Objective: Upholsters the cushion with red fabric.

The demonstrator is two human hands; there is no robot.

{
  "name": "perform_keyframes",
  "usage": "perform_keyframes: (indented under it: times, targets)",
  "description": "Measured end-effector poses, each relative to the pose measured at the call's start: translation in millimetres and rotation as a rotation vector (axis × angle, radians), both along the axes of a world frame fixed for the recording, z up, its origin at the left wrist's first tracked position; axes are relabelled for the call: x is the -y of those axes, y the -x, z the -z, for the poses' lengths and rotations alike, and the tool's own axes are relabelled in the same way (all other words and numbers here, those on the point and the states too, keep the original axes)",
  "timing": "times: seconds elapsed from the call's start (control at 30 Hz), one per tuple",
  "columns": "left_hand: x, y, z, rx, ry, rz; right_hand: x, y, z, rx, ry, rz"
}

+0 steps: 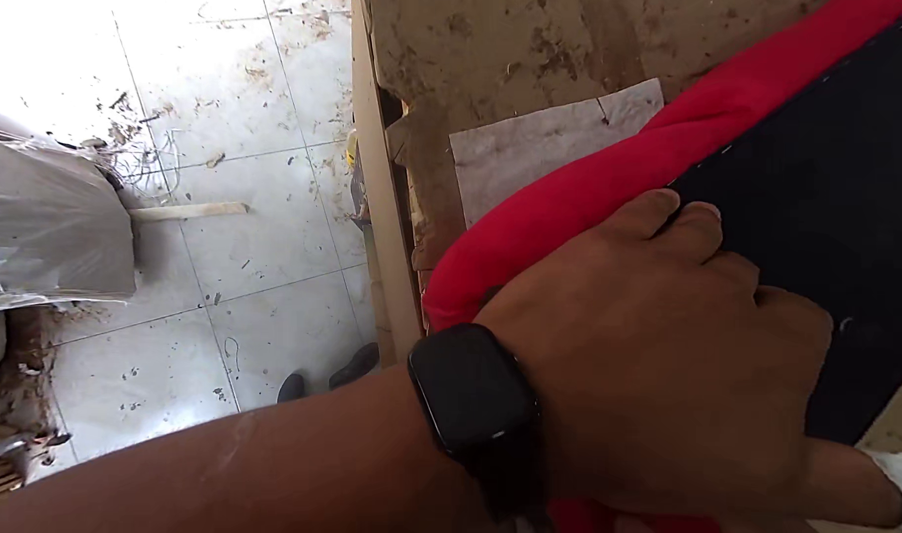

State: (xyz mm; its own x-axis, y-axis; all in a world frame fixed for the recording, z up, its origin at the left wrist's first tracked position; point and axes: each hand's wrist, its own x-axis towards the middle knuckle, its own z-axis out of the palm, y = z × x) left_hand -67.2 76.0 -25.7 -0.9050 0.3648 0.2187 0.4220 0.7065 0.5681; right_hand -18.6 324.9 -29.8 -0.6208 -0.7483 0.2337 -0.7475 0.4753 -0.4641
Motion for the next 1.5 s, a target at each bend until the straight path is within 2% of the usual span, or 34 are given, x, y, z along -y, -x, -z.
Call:
perform_keyframes:
  times: [0.13, 0.23, 0.3, 0.37, 0.43, 0.47, 0.57, 0.63, 0.7, 0.77, 0.87, 0.97, 1.07, 1.2, 1.3, 1.4, 1.5]
  targets:
    - [7, 2, 4, -0.028, -0.014, -0.029, 17, 6, -4, 0.032, -0.017, 0.034]
    - [15, 2, 3, -0.069, -0.105, -0.06, 23, 10, 3, -0.084, -0.033, 0.072]
    - [23, -3, 3, -0.159, -0.386, -0.068, 28, 9, 2, -0.117, -0.037, 0.062]
    - [29, -25, -3, -0.17, -0.843, -0.034, 31, 7, -1, -0.106, -0.04, 0.053]
    - [19, -78, -6, -0.03, -1.239, -0.03, 29, 5, -1, -0.087, -0.025, 0.041]
    - [2, -117, 0, 0.077, -1.338, -0.05, 28, 4, 0, -0.093, -0.007, 0.031]
    - [-102, -247, 52, 0.492, -1.48, -0.076, 29, 7, 1, -0.112, 0.039, 0.028]
    - [-186, -312, 81, 0.777, -1.515, -0.095, 32, 8, 1, -0.106, 0.038, 0.025]
    - [-250, -339, 93, 1.0, -1.404, -0.201, 32, 8, 2, -0.11, 0.045, 0.027]
    - [-288, -338, 97, 1.051, -1.177, -0.263, 28, 8, 3, -0.116, 0.058, 0.031]
    - [-303, -321, 93, 1.102, -1.052, -0.305, 24, 7, 7, -0.123, 0.073, 0.028]
    - [-314, -308, 87, 1.114, -0.987, -0.248, 26, 9, 8, -0.148, 0.092, 0.019]
    - [-333, -311, 72, 1.135, -0.559, -0.19, 23, 8, 9, -0.162, 0.071, 0.033]
    - [-367, -313, 56, 1.059, -0.233, -0.162, 26, 9, 8, -0.171, 0.041, 0.042]
    - [-388, -300, 59, 0.964, -0.021, -0.12, 28, 11, 3, -0.153, 0.002, 0.042]
    - [-404, -297, 62, 0.926, 0.086, -0.075, 28, 4, 4, -0.107, 0.003, 0.053]
    - [-417, -298, 69, 0.845, 0.041, -0.062, 28, 7, 0, -0.114, 0.018, 0.062]
